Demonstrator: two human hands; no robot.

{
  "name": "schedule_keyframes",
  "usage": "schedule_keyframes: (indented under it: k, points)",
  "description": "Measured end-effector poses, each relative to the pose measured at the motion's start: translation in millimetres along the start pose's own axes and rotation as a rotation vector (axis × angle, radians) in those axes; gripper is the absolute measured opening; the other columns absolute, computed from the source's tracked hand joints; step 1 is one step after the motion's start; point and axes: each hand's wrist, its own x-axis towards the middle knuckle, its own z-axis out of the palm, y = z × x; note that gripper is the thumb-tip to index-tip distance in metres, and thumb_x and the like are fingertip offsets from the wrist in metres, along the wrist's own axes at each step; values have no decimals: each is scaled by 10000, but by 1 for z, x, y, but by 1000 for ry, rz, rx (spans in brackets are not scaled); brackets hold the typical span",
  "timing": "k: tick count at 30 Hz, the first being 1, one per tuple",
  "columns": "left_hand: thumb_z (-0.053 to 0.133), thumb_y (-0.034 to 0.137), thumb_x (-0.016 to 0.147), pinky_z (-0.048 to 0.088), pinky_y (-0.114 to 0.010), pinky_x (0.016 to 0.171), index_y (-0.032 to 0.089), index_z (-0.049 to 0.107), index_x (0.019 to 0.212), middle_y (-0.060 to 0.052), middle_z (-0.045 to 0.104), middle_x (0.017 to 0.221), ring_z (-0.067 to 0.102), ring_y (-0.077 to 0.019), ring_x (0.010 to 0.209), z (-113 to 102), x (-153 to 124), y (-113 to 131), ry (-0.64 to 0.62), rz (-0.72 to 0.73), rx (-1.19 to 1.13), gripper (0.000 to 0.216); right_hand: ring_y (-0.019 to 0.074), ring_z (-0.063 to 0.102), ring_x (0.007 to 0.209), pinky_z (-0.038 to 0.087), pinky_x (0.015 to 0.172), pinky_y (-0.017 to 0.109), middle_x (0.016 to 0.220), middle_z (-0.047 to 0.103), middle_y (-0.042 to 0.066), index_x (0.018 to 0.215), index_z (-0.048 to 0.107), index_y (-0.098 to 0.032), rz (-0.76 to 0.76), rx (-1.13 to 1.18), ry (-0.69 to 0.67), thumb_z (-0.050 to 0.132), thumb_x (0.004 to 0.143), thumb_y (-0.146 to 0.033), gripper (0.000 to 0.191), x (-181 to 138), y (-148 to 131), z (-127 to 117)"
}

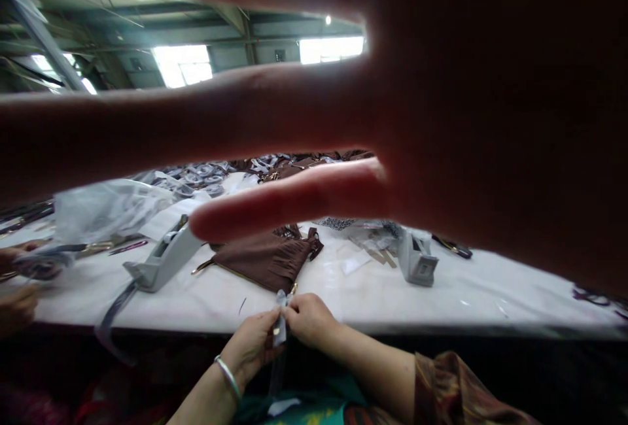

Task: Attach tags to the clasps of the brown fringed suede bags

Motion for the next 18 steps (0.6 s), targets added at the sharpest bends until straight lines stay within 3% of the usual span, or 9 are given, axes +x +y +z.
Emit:
schedule_keyframes:
  k: [4,8,11,18]
  points:
    - [628,322,814,467,-230,518,153,572,824,-5,583,675,558,-108,558,-2,4,7,-50,-32,-63,178,156,591,762,414,703,237,824,684,44,851,733,-179,-298,-138,97,561,828,-192,173,3,0,-26]
    - [558,214,820,264,-137,397,161,499,735,50,470,601,369,-28,414,-5,5,13,-80,-20,-45,116,171,580,895,416,796,272,994,658,62,981,707,-205,-639,-341,66,567,831,-165,209,22,-2,-36]
    - [528,236,830,136,-135,380,173,478,737,68,426,576,284,-19,384,-8,3,15,-65,-2,-8,124,185,551,928,378,812,320,1039,657,44,960,696,-226,-852,-527,-43,615,821,-228,162,38,-5,-31]
    - [554,372,800,107,-172,418,195,457,760,87,382,581,239,-23,396,-14,-2,13,8,50,90,206,187,526,932,320,794,352,998,673,38,942,669,-217,-1081,-658,-101,537,915,-301,159,49,-4,-22]
